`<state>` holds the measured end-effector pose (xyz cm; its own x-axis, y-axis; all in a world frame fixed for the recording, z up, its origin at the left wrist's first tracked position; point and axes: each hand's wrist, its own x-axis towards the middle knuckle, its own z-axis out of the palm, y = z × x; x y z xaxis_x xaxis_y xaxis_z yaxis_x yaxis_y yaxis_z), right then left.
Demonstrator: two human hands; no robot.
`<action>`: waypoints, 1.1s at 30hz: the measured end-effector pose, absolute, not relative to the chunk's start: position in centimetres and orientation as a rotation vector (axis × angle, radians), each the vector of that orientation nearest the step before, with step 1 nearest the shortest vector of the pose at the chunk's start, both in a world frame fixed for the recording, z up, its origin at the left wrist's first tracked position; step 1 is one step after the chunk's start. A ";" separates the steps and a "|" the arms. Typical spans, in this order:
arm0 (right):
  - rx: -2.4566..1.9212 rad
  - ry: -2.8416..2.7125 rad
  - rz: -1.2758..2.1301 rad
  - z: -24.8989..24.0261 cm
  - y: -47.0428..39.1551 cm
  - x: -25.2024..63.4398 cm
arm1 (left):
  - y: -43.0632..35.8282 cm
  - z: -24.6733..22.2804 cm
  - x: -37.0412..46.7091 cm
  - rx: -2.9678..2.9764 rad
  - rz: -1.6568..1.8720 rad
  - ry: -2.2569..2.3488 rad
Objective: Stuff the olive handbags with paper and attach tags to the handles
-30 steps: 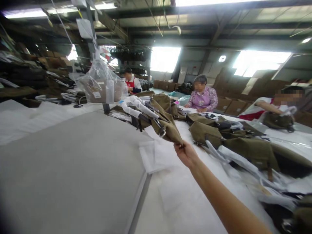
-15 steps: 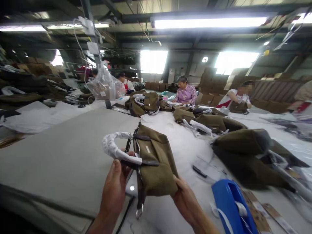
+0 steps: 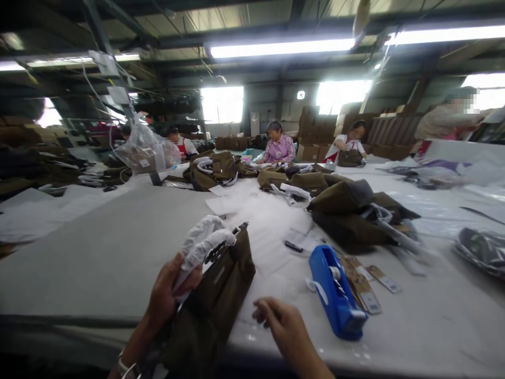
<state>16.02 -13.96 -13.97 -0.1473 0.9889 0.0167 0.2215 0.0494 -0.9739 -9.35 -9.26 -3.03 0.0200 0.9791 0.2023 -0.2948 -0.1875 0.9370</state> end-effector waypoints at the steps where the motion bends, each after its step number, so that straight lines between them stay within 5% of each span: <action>1: -1.277 -1.498 1.016 -12.3 -13.4 16.8 | -9.6 -3.3 -9.6 1.200 1.365 0.869; 5: -1.155 -1.591 0.569 -7.1 -11.3 17.5 | -11.2 -3.5 -10.1 1.328 1.056 0.908; 9: -0.921 -1.780 0.537 -6.0 -10.5 16.7 | -12.4 -2.7 -9.7 1.303 0.834 0.863; 19: -0.801 -1.646 0.810 -7.5 -12.9 18.7 | -12.2 -3.0 -8.0 1.039 1.273 1.086; 27: -0.997 -2.161 0.966 -3.5 -10.5 20.1 | -11.1 -3.6 -7.5 1.086 1.185 1.132; 33: -1.053 -2.686 0.605 -0.5 -9.2 18.0 | -10.0 -3.7 -7.2 1.067 1.279 1.150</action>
<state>18.02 -9.23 -0.50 -0.7287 0.6842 0.0301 0.6051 0.6639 -0.4395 -7.22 -9.98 -3.68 -0.0382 0.9988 -0.0318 -0.1370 0.0263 0.9902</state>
